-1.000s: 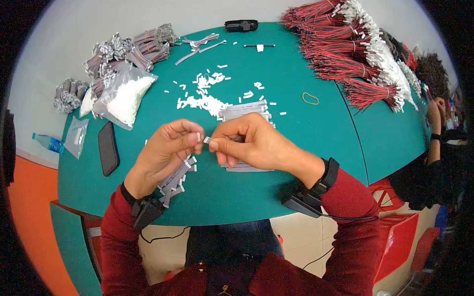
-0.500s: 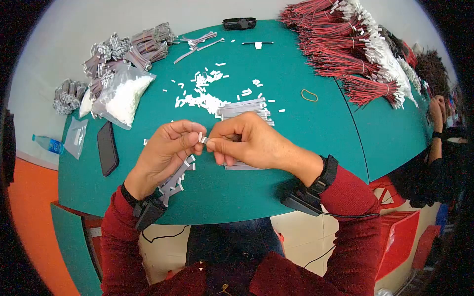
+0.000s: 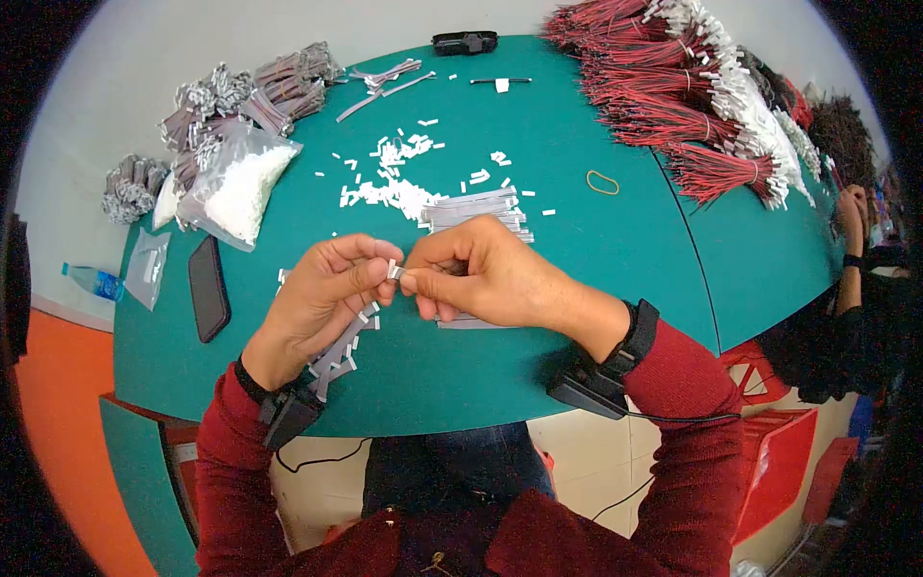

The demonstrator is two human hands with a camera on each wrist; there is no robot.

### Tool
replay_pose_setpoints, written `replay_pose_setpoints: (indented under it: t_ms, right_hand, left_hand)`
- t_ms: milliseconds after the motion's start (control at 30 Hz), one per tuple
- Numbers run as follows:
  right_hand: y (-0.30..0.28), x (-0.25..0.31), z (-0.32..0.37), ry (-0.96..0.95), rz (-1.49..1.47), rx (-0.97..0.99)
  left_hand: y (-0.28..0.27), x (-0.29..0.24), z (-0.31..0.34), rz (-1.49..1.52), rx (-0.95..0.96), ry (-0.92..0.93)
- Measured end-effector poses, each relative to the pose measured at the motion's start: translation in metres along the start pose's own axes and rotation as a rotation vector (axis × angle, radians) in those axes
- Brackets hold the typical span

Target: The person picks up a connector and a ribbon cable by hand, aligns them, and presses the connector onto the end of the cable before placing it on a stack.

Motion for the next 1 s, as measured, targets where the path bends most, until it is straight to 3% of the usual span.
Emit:
replay_pose_setpoints:
  t_ms: [1000]
  right_hand:
    - [0.0004, -0.0019, -0.0013, 0.004, -0.031, -0.025]
  left_hand:
    - [0.0010, -0.0002, 0.0007, 0.031, 0.011, -0.012]
Point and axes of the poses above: each hand's wrist, its own z-axis away from the middle knuckle, its own y-axis out of the palm, x = y × z, the point moved 4 cm from there along -z, towards the middle knuckle, and after that the axes turned 11 degrees about -z, right-handed, at the moved point
